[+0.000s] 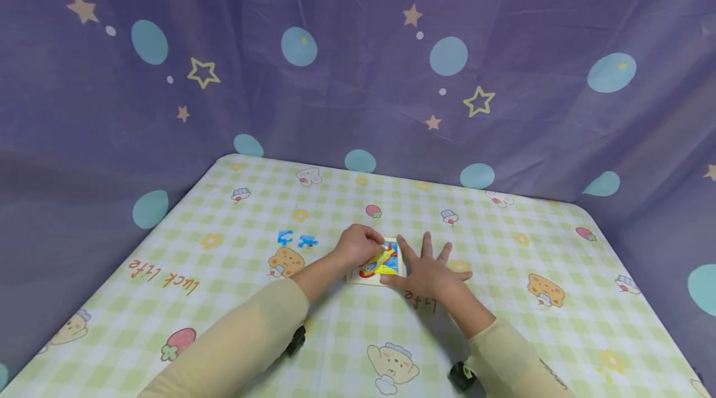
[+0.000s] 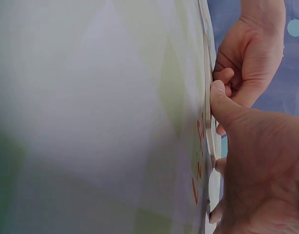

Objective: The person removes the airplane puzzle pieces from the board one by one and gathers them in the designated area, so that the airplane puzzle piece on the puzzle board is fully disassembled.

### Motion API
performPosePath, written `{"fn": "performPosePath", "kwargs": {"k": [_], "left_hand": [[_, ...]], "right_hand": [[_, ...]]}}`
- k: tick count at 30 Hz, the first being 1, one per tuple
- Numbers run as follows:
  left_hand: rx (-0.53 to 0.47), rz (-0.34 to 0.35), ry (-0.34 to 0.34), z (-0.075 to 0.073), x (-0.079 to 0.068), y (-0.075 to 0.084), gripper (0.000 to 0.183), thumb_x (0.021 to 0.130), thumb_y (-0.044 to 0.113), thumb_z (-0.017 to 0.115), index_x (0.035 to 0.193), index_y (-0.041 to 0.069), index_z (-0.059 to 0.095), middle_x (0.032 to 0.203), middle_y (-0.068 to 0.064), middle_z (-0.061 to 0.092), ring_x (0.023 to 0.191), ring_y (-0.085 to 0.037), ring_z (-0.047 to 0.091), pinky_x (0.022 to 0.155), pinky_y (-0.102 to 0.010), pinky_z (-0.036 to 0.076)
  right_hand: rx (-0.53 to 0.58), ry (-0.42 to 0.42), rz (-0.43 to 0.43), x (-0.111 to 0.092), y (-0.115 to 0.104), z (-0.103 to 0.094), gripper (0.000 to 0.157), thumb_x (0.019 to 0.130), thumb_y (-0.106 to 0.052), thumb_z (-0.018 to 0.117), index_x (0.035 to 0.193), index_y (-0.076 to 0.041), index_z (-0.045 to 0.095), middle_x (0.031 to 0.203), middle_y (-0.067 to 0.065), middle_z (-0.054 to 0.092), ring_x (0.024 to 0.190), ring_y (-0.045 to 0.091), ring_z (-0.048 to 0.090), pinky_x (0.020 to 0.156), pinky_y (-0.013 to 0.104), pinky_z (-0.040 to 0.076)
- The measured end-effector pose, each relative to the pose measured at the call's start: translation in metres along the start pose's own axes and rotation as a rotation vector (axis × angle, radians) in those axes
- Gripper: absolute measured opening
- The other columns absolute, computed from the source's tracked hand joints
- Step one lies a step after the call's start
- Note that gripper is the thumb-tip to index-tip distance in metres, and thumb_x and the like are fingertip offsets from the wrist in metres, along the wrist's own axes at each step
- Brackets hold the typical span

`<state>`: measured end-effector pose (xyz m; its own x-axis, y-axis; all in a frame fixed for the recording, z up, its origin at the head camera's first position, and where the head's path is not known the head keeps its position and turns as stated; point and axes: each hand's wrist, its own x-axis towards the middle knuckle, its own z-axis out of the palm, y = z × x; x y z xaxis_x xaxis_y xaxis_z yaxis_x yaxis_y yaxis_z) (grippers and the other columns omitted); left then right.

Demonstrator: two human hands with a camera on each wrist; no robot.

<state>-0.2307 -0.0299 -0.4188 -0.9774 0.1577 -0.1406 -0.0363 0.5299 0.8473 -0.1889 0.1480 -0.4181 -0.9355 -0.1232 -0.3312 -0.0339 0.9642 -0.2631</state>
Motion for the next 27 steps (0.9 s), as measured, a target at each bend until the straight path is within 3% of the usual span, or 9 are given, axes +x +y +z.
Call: {"fn": "performPosePath", "kwargs": {"k": [6, 13, 20, 27], "left_hand": [[0.012, -0.036, 0.018, 0.0024, 0.0005, 0.0015, 0.014, 0.086, 0.009, 0.077, 0.1, 0.004, 0.077, 0.093, -0.004, 0.069, 0.084, -0.018, 0.06, 0.076, -0.03, 0.053], [-0.048, -0.072, 0.005, 0.0013, -0.0017, 0.0016, 0.016, 0.086, 0.009, 0.077, 0.101, 0.004, 0.077, 0.098, -0.004, 0.07, 0.087, -0.017, 0.06, 0.075, -0.027, 0.051], [-0.162, -0.046, -0.009, -0.0001, -0.0024, -0.0008, 0.02, 0.086, 0.003, 0.074, 0.105, 0.0, 0.076, 0.094, -0.006, 0.07, 0.077, -0.015, 0.059, 0.064, -0.023, 0.048], [-0.194, 0.01, -0.003, 0.0001, -0.0045, -0.0005, 0.022, 0.085, 0.001, 0.076, 0.106, -0.002, 0.074, 0.09, -0.005, 0.067, 0.076, -0.015, 0.058, 0.067, -0.025, 0.05]], "right_hand": [[0.003, 0.004, -0.002, 0.0004, 0.0005, 0.0001, 0.102, 0.08, -0.083, 0.057, 0.162, -0.04, 0.015, 0.166, 0.023, -0.01, 0.14, 0.065, -0.011, 0.077, 0.095, 0.01], [0.01, 0.0, -0.007, 0.0, 0.0001, -0.0002, 0.101, 0.08, -0.082, 0.057, 0.162, -0.039, 0.015, 0.166, 0.023, -0.009, 0.14, 0.065, -0.011, 0.078, 0.095, 0.01], [-0.001, 0.003, -0.007, 0.0, -0.0005, -0.0005, 0.101, 0.081, -0.082, 0.057, 0.162, -0.039, 0.015, 0.166, 0.023, -0.009, 0.14, 0.065, -0.01, 0.078, 0.095, 0.012], [-0.003, 0.005, -0.007, -0.0002, -0.0013, -0.001, 0.101, 0.081, -0.082, 0.057, 0.162, -0.039, 0.015, 0.166, 0.023, -0.009, 0.14, 0.065, -0.01, 0.078, 0.095, 0.012]]}}
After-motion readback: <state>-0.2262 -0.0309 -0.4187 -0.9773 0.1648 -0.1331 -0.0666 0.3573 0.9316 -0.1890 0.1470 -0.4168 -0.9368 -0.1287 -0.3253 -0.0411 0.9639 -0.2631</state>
